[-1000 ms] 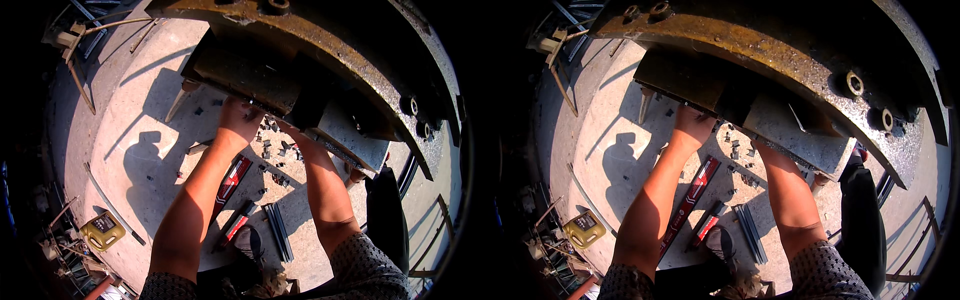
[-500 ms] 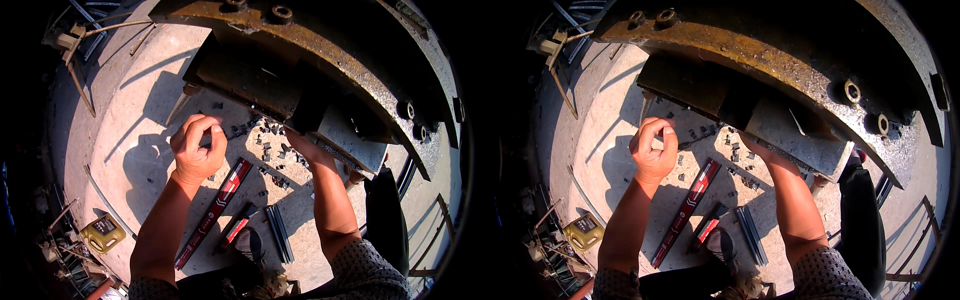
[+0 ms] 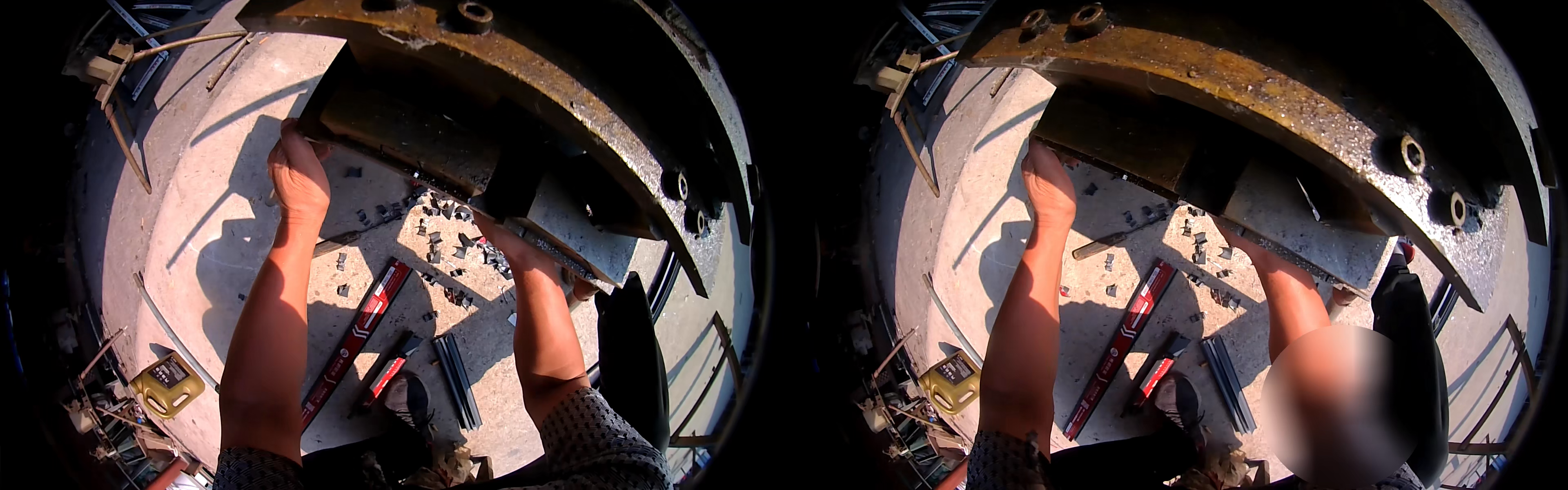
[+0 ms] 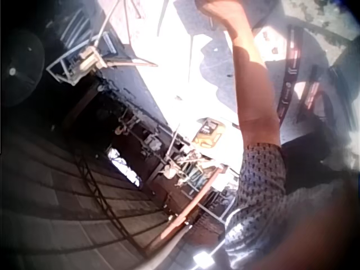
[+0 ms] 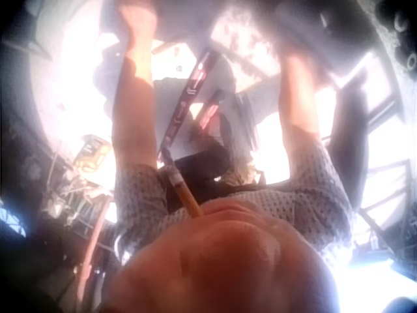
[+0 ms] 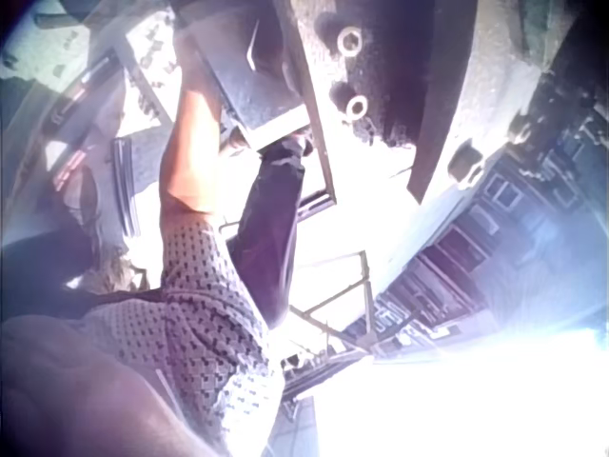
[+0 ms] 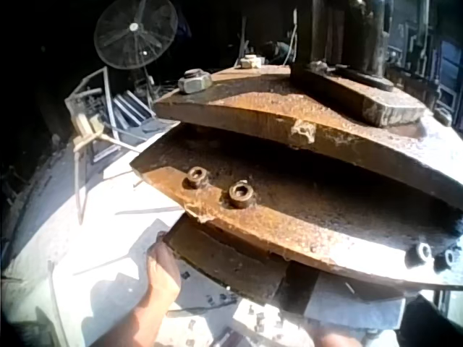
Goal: The person sits on the floor and uses pliers to manipulate small metal pieces on a metal frame. They then open a red box and remove a metal rod, placing it on the frame.
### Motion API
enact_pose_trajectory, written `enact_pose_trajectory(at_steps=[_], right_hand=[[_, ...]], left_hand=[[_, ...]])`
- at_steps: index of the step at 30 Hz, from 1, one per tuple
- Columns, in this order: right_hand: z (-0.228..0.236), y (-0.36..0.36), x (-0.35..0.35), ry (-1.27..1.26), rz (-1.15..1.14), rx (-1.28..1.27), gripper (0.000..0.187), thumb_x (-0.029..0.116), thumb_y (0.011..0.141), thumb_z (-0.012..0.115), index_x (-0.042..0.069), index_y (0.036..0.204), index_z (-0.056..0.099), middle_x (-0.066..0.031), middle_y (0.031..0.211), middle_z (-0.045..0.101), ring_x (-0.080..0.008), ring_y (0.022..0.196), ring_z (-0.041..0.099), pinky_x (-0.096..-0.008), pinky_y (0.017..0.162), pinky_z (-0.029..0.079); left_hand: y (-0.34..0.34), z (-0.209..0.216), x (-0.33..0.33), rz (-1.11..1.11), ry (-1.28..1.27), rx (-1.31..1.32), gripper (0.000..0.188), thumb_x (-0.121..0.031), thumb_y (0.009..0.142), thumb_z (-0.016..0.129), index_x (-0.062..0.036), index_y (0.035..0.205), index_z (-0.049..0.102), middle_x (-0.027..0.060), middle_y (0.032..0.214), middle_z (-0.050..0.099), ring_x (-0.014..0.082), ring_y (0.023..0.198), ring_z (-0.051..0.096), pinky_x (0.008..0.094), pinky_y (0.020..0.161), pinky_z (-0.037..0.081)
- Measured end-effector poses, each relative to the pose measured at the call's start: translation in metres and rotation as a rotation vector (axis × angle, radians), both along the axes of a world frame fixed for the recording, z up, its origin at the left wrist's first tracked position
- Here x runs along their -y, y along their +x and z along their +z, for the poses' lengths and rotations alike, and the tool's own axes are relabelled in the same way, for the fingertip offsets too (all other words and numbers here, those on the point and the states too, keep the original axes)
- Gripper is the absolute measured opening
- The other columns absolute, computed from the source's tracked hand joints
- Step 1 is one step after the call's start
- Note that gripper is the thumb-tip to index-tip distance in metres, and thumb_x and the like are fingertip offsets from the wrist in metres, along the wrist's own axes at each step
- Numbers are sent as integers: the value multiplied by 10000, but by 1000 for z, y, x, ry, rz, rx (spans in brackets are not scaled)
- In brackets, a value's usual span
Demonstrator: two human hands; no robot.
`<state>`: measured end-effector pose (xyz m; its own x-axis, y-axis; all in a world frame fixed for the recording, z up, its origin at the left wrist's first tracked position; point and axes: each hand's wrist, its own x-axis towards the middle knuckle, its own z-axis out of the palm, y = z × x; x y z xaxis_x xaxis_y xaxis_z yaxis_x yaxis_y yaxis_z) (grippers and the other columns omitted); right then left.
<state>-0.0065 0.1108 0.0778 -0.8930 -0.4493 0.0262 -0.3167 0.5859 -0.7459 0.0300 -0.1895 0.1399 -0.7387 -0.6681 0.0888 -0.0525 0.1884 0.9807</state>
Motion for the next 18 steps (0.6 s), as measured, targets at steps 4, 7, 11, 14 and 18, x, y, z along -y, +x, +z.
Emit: enact_pose_trajectory(at_steps=[4,7,11,14,18], right_hand=[[-5,-14,24,-9,5,-21,433,306,1146,509,11,1453,587,-178,1358,675,-248,1248,650,-339,1067,536],[-11,-20,43,1,9,-28,433,311,1146,508,14,1450,591,-177,1353,678,-247,1242,653,-338,1062,538],[-20,-27,64,30,18,-39,433,318,1146,508,16,1445,595,-176,1345,682,-247,1234,658,-336,1055,541],[-22,-32,72,44,20,-45,434,322,1146,507,19,1442,599,-175,1339,685,-247,1228,661,-335,1050,543],[-25,-39,76,68,17,-59,434,329,1146,507,22,1437,604,-174,1331,689,-247,1220,666,-334,1043,546]], left_hand=[[-2,-7,3,67,-168,32,526,-426,1117,362,-47,969,696,20,734,630,118,661,537,292,687,452],[-5,-11,3,100,-225,15,540,-402,1109,342,-26,889,661,80,684,652,225,659,618,370,650,463],[-5,-12,4,116,-322,46,557,-413,1099,331,-28,862,657,84,680,659,258,639,619,387,652,472],[-3,-8,1,123,-384,62,563,-420,1090,327,-27,858,657,89,685,662,249,637,613,383,652,474],[-5,-3,-7,135,-370,77,582,-432,1080,306,-23,869,663,83,679,660,220,634,597,361,653,468]])
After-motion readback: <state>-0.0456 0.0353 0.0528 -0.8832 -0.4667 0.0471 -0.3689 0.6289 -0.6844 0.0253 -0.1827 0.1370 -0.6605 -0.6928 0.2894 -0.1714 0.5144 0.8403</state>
